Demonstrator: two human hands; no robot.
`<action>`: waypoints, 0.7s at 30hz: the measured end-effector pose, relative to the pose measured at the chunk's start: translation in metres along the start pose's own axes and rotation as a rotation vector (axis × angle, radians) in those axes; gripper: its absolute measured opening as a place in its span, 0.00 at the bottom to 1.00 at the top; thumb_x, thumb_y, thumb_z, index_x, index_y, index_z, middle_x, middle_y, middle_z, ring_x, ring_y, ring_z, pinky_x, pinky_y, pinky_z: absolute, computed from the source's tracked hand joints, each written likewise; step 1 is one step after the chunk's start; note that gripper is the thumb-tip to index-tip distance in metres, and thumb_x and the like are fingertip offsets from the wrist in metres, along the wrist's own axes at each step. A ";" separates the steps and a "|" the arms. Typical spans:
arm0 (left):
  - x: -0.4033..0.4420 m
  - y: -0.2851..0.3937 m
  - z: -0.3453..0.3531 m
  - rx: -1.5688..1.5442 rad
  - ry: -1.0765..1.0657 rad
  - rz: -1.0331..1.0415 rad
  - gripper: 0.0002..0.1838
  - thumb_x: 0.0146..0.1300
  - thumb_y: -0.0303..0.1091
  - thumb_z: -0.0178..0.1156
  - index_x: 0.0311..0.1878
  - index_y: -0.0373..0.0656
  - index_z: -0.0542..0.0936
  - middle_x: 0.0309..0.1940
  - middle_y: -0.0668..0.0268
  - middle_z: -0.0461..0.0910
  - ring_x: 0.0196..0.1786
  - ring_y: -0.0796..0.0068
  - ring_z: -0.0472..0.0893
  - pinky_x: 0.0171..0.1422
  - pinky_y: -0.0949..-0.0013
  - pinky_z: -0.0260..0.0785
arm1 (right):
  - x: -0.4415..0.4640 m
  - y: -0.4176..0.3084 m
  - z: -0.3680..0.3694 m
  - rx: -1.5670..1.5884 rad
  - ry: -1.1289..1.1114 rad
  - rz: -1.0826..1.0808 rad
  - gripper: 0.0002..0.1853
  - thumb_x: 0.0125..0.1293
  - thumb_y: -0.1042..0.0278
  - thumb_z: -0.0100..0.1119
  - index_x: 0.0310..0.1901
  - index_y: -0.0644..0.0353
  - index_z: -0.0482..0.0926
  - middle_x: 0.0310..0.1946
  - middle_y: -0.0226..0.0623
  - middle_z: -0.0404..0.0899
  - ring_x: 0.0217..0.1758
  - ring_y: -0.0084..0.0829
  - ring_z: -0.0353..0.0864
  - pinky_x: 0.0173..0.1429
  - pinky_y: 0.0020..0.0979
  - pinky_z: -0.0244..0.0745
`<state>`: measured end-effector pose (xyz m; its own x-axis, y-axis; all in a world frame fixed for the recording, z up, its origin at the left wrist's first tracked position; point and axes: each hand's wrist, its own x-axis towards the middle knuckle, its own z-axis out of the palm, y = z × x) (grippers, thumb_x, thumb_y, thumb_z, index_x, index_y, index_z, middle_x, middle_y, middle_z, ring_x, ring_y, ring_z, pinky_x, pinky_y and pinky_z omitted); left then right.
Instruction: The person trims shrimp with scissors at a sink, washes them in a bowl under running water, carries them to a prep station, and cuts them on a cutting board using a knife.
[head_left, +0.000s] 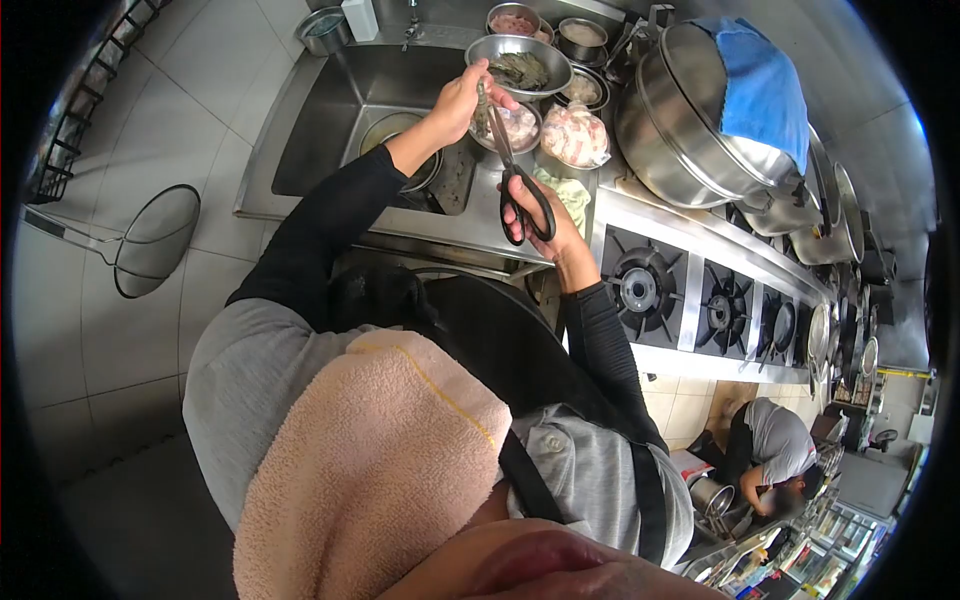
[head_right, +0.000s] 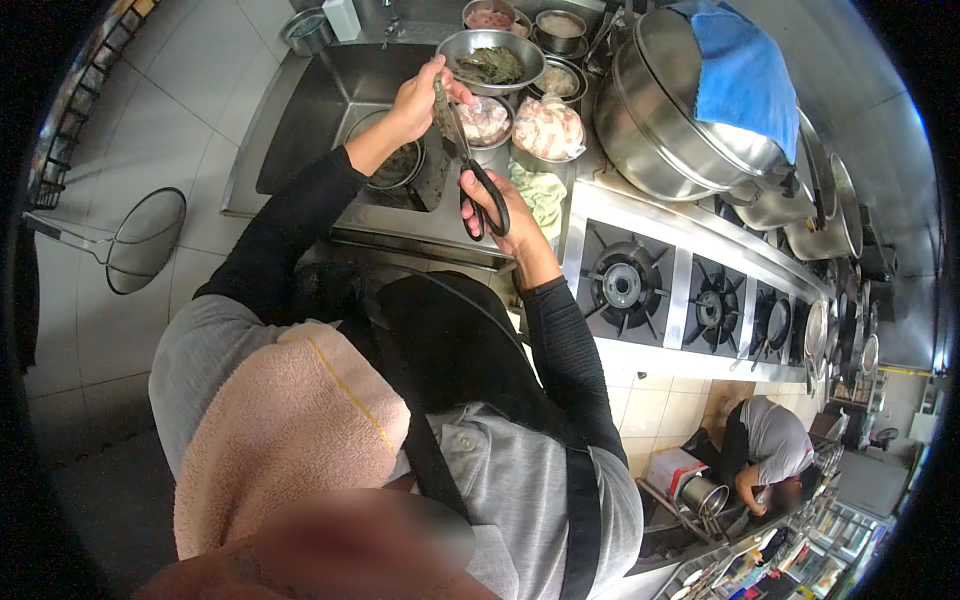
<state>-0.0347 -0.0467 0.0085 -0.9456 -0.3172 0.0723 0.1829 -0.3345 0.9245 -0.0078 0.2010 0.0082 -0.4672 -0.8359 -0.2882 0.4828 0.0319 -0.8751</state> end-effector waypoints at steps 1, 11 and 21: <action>0.002 -0.001 0.000 -0.001 -0.003 0.014 0.23 0.79 0.53 0.44 0.30 0.47 0.66 0.31 0.46 0.85 0.42 0.57 0.87 0.58 0.59 0.73 | 0.001 -0.001 0.000 -0.013 -0.001 0.002 0.23 0.67 0.44 0.68 0.41 0.58 0.74 0.22 0.31 0.76 0.18 0.22 0.72 0.22 0.24 0.68; 0.000 0.002 -0.002 -0.029 0.003 0.036 0.23 0.78 0.54 0.44 0.30 0.47 0.66 0.30 0.46 0.85 0.42 0.56 0.87 0.55 0.59 0.75 | 0.010 0.009 -0.001 -0.032 -0.002 -0.026 0.24 0.67 0.45 0.69 0.43 0.59 0.74 0.22 0.30 0.75 0.19 0.20 0.71 0.22 0.23 0.67; -0.004 0.004 0.011 -0.238 0.099 -0.090 0.22 0.77 0.55 0.48 0.31 0.48 0.68 0.25 0.55 0.80 0.35 0.58 0.84 0.47 0.55 0.77 | 0.024 0.030 -0.004 -0.103 0.080 -0.149 0.22 0.65 0.50 0.73 0.42 0.60 0.74 0.22 0.28 0.75 0.19 0.18 0.72 0.22 0.21 0.66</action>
<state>-0.0326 -0.0374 0.0161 -0.9323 -0.3576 -0.0539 0.1683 -0.5610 0.8105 -0.0079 0.1839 -0.0267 -0.5872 -0.7894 -0.1789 0.3273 -0.0294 -0.9445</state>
